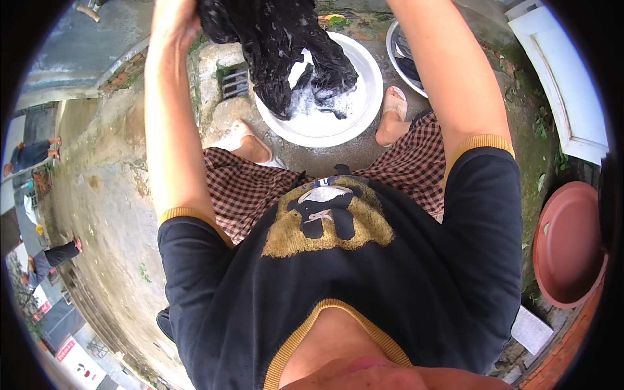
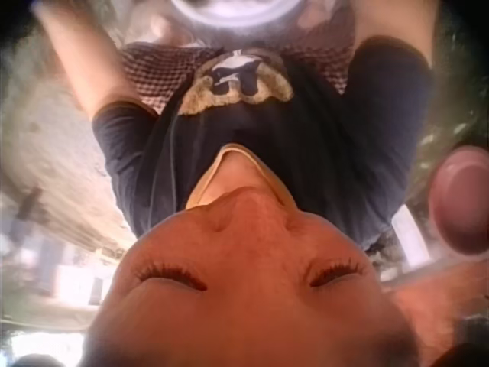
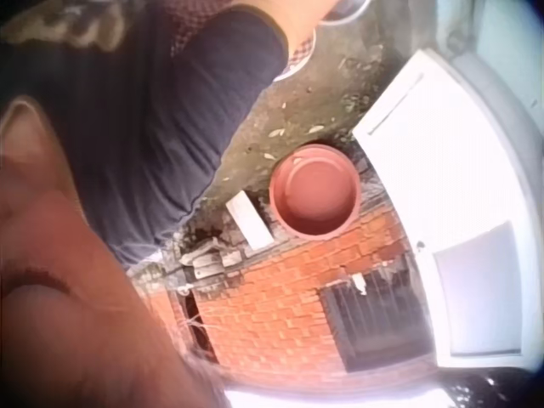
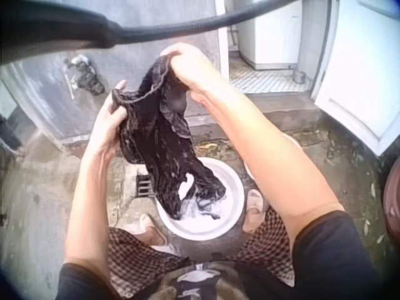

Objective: The person washes clothes in a bucket of soapy water by hand, scrubbing and wringing out a striped shirt, a grey shirt, a black garment, and two cloths. They then use a brush to scrub a yellow cloth over the bucket.

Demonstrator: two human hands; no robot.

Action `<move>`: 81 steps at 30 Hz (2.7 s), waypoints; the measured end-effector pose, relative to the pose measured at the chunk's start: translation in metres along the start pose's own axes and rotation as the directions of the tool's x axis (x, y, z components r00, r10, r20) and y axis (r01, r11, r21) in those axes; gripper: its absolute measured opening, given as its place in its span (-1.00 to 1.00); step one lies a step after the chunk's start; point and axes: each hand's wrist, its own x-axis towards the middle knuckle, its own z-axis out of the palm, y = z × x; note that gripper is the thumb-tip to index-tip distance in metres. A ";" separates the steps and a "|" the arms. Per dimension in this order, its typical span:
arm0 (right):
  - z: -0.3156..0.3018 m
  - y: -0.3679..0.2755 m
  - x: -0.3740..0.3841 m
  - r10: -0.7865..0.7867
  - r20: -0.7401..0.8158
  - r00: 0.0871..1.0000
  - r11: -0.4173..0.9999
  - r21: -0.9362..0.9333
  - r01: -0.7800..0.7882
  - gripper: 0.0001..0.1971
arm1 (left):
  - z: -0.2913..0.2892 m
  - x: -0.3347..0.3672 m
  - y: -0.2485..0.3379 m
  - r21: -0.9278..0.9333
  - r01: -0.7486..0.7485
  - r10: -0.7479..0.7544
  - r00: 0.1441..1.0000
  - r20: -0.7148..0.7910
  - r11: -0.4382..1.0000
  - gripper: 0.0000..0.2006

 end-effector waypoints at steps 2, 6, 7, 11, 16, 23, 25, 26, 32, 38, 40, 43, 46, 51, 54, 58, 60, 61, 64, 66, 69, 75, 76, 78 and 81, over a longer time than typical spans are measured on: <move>0.023 0.018 -0.008 0.088 -0.001 0.996 0.996 0.021 -0.088 -0.79 | 0.019 -0.010 -0.027 0.044 0.039 -0.043 0.993 0.107 0.998 -0.36; 0.004 0.069 -0.049 0.091 0.269 0.959 0.990 0.077 -0.116 -0.57 | 0.007 -0.035 -0.101 -0.243 0.355 -0.380 0.923 -0.060 0.903 -0.69; 0.003 0.076 -0.062 0.076 0.281 0.957 0.987 0.113 -0.111 -0.57 | 0.000 -0.042 -0.090 -0.298 0.339 -0.391 0.911 -0.133 0.892 -0.70; -0.071 0.184 -0.166 0.336 0.110 0.936 0.939 0.036 -0.341 -0.42 | -0.001 -0.042 -0.117 -0.669 0.211 -0.422 0.890 -0.170 0.713 -0.73; -0.030 0.272 -0.280 0.532 0.029 0.846 0.816 -0.287 -0.503 -0.10 | 0.016 -0.031 -0.094 -0.905 0.168 -0.373 0.928 0.011 0.391 -0.76; -0.062 0.279 -0.295 0.778 -0.135 0.613 0.617 -0.015 -0.787 -0.49 | -0.031 -0.070 -0.134 -0.644 0.178 -0.484 0.809 -0.334 0.744 -0.66; -0.097 0.277 -0.295 0.833 -0.275 0.479 0.520 0.098 -0.849 -0.44 | -0.050 -0.096 -0.181 -0.478 0.325 -0.536 0.736 -0.414 0.816 -0.67; -0.111 0.278 -0.293 0.843 -0.348 0.410 0.485 0.161 -0.860 -0.42 | -0.048 -0.107 -0.204 -0.446 0.444 -0.625 0.623 -0.470 0.778 -0.66; -0.103 0.280 -0.265 0.710 -0.409 0.574 0.228 -0.638 -0.736 -0.20 | -0.061 -0.193 -0.330 0.331 0.761 -0.616 0.647 -0.451 0.557 -0.36; -0.048 0.292 -0.303 0.673 -0.317 0.669 -0.020 -0.911 -0.412 -0.26 | 0.004 -0.206 -0.334 0.992 -0.018 -0.565 0.821 0.086 0.125 -0.15; -0.039 0.308 -0.322 0.686 -0.225 0.692 -0.038 -0.961 -0.275 -0.23 | 0.005 -0.213 -0.350 0.995 -0.093 -0.677 0.729 0.095 0.040 -0.20; -0.042 0.331 -0.346 0.699 -0.224 0.680 -0.031 -0.959 -0.283 -0.28 | 0.013 -0.214 -0.363 0.989 -0.147 -0.816 0.574 0.065 -0.024 -0.37; -0.038 0.352 -0.346 0.848 -0.244 0.470 -0.070 -0.932 -0.357 -0.35 | 0.005 -0.238 -0.405 0.995 -0.089 -0.922 0.386 -0.010 -0.048 -0.45; -0.064 0.402 -0.360 1.000 -0.024 -0.004 -0.024 -0.988 -0.154 -0.56 | -0.016 -0.261 -0.456 0.992 0.127 -0.973 0.226 -0.036 -0.007 -0.68; -0.077 0.417 -0.367 0.975 -0.097 0.201 -0.024 -0.941 -0.337 -0.66 | -0.026 -0.248 -0.461 0.991 0.109 -0.979 0.196 0.055 0.077 -0.68; -0.090 0.426 -0.339 0.976 -0.025 0.216 0.015 -0.983 -0.182 -0.69 | -0.020 -0.207 -0.446 0.977 0.169 -0.978 0.182 0.101 0.133 -0.66; -0.087 0.418 -0.321 0.977 0.013 0.214 0.036 -0.994 -0.103 -0.70 | -0.018 -0.197 -0.429 0.955 0.234 -0.948 0.301 0.106 0.181 -0.65; -0.081 0.402 -0.319 0.859 -0.056 0.509 0.119 -0.945 -0.305 -0.71 | -0.019 -0.199 -0.421 0.923 0.264 -0.835 0.541 0.099 0.280 -0.57; -0.043 0.344 -0.304 0.652 -0.264 0.711 0.346 -0.731 -0.589 -0.66 | -0.008 -0.199 -0.400 0.439 0.806 -0.811 0.532 -0.242 0.398 -0.56; -0.022 0.313 -0.296 0.615 -0.203 0.762 0.454 -0.698 -0.553 -0.68 | 0.007 -0.197 -0.393 -0.438 0.859 -0.964 0.246 -0.102 0.266 -0.32; 0.003 0.269 -0.288 0.588 -0.049 0.807 0.565 -0.690 -0.453 -0.75 | 0.017 -0.176 -0.349 -0.831 0.534 -0.936 0.349 0.046 0.158 -0.26; 0.056 0.189 -0.295 0.427 0.217 0.878 0.708 -0.685 -0.175 -0.80 | -0.009 -0.176 -0.302 -0.800 0.584 -0.885 0.435 0.164 0.139 -0.58; 0.063 0.182 -0.298 0.381 0.217 0.899 0.721 -0.678 -0.142 -0.83 | -0.009 -0.179 -0.298 -0.755 0.639 -0.893 0.413 0.177 0.146 -0.62; 0.071 0.179 -0.298 0.350 0.261 0.900 0.739 -0.667 -0.094 -0.89 | -0.007 -0.197 -0.309 -0.593 0.732 -0.920 0.391 -0.035 0.334 -0.63; 0.035 0.239 -0.302 0.424 -0.125 0.897 0.505 -0.789 -0.348 -0.80 | 0.019 -0.201 -0.316 -0.840 0.429 -0.923 0.330 -0.197 0.332 -0.66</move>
